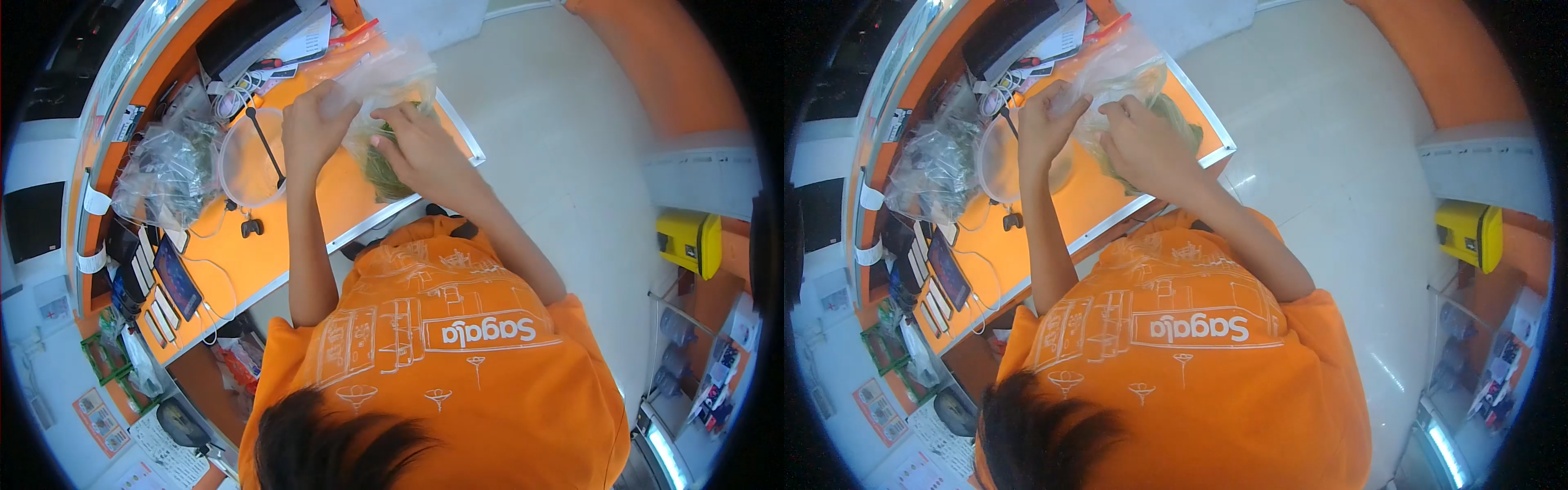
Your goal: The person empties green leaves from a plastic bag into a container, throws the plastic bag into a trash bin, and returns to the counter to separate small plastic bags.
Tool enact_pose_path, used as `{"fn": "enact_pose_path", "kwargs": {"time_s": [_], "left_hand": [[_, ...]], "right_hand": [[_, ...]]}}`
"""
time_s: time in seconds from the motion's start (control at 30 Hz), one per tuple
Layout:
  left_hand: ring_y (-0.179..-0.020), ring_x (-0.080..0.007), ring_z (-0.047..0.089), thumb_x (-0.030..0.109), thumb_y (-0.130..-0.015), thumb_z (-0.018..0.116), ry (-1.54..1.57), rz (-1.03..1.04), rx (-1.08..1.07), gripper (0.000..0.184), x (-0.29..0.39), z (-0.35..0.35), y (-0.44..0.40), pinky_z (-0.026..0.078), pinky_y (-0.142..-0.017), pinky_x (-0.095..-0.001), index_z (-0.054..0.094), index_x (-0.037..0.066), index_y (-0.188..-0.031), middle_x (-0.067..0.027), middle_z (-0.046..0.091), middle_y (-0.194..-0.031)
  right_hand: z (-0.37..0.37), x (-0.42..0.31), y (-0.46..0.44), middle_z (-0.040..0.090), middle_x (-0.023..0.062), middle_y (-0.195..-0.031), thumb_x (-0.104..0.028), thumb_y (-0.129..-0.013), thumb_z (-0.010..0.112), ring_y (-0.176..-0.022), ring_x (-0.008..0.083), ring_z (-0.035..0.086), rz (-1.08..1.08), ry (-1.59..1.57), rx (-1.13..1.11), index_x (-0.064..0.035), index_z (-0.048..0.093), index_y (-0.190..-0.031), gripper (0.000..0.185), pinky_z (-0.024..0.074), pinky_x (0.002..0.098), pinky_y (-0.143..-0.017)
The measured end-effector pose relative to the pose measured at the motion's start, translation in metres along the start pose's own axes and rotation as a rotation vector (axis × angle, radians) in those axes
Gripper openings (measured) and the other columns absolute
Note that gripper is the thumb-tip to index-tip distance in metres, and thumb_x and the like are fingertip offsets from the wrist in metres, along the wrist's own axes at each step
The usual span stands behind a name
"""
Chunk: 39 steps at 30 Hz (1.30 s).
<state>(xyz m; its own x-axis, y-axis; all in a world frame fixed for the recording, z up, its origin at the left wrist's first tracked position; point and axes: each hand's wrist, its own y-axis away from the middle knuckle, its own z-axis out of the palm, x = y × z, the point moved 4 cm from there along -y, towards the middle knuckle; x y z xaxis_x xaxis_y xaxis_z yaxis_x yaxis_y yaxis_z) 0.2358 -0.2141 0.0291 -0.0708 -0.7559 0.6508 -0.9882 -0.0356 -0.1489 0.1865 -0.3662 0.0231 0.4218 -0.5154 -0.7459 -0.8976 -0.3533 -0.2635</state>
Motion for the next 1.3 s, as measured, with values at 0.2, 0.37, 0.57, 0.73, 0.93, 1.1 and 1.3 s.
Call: {"fn": "enact_pose_path", "kwargs": {"time_s": [0.2, 0.37, 0.57, 0.73, 0.93, 1.1, 1.3], "left_hand": [[-0.077, -0.0347, 0.059, 0.030, -0.069, 0.062, -0.105, 0.115, 0.094, 0.027, 0.021, -0.002, 0.012, 0.047, -0.067, -0.0402, 0.062, 0.008, -0.085, -0.0136, 0.063, -0.081], [-0.080, -0.0332, 0.058, 0.030, -0.069, 0.060, -0.275, 0.045, -0.016, 0.027, 0.015, 0.002, 0.011, 0.047, -0.067, -0.0409, 0.062, 0.010, -0.087, -0.0129, 0.062, -0.084], [-0.081, -0.0323, 0.059, 0.024, -0.063, 0.060, -0.346, 0.024, -0.060, 0.028, 0.009, 0.010, 0.012, 0.048, -0.068, -0.0408, 0.064, 0.010, -0.087, -0.0126, 0.063, -0.084], [-0.079, -0.0318, 0.060, 0.018, -0.062, 0.061, -0.268, -0.079, 0.071, 0.028, 0.009, 0.016, 0.016, 0.048, -0.067, -0.0403, 0.065, 0.012, -0.089, -0.0136, 0.063, -0.085], [-0.073, -0.0304, 0.061, 0.017, -0.065, 0.062, -0.104, -0.097, 0.155, 0.022, 0.006, 0.018, 0.015, 0.047, -0.065, -0.0380, 0.067, 0.010, -0.085, -0.0147, 0.063, -0.078], [-0.063, -0.0322, 0.059, 0.017, -0.069, 0.060, 0.005, -0.073, 0.310, 0.014, 0.001, 0.024, 0.016, 0.046, -0.060, -0.0369, 0.066, 0.006, -0.076, -0.0161, 0.061, -0.068], [-0.063, -0.0316, 0.059, 0.023, -0.070, 0.061, -0.076, -0.025, 0.253, 0.021, 0.000, 0.026, 0.007, 0.046, -0.059, -0.0376, 0.062, 0.002, -0.069, -0.0163, 0.060, -0.067]], "right_hand": [[0.027, 0.008, -0.014, 0.057, 0.0163, -0.075, -0.014, -0.086, 0.046, -0.069, 0.0356, 0.055, 0.159, -0.163, -0.052, 0.0016, 0.047, -0.089, 0.016, 0.0426, 0.0395, -0.064], [0.032, 0.012, -0.017, 0.058, 0.0216, -0.073, -0.012, -0.085, 0.046, -0.069, 0.0386, 0.056, 0.079, -0.384, 0.066, 0.0044, 0.049, -0.091, 0.018, 0.0421, 0.0449, -0.062], [0.030, 0.004, -0.015, 0.055, 0.0222, -0.063, -0.008, -0.082, 0.046, -0.061, 0.0381, 0.056, 0.004, -0.205, 0.106, 0.0028, 0.052, -0.085, 0.012, 0.0414, 0.0455, -0.056], [0.033, 0.004, -0.012, 0.052, 0.0185, -0.062, -0.007, -0.081, 0.047, -0.057, 0.0367, 0.051, 0.019, -0.052, 0.158, -0.0018, 0.049, -0.080, 0.005, 0.0387, 0.0412, -0.052], [0.033, -0.001, -0.004, 0.051, 0.0167, -0.058, -0.005, -0.080, 0.050, -0.052, 0.0341, 0.051, -0.063, -0.047, 0.298, -0.0020, 0.050, -0.075, 0.007, 0.0382, 0.0393, -0.047], [0.036, -0.001, 0.002, 0.052, 0.0152, -0.057, -0.006, -0.080, 0.051, -0.050, 0.0322, 0.052, -0.139, -0.017, 0.368, -0.0029, 0.051, -0.074, 0.007, 0.0384, 0.0379, -0.045], [0.034, -0.002, 0.006, 0.053, 0.0142, -0.057, -0.006, -0.080, 0.051, -0.052, 0.0317, 0.054, -0.147, -0.026, 0.364, -0.0033, 0.052, -0.076, 0.005, 0.0403, 0.0378, -0.045]]}}
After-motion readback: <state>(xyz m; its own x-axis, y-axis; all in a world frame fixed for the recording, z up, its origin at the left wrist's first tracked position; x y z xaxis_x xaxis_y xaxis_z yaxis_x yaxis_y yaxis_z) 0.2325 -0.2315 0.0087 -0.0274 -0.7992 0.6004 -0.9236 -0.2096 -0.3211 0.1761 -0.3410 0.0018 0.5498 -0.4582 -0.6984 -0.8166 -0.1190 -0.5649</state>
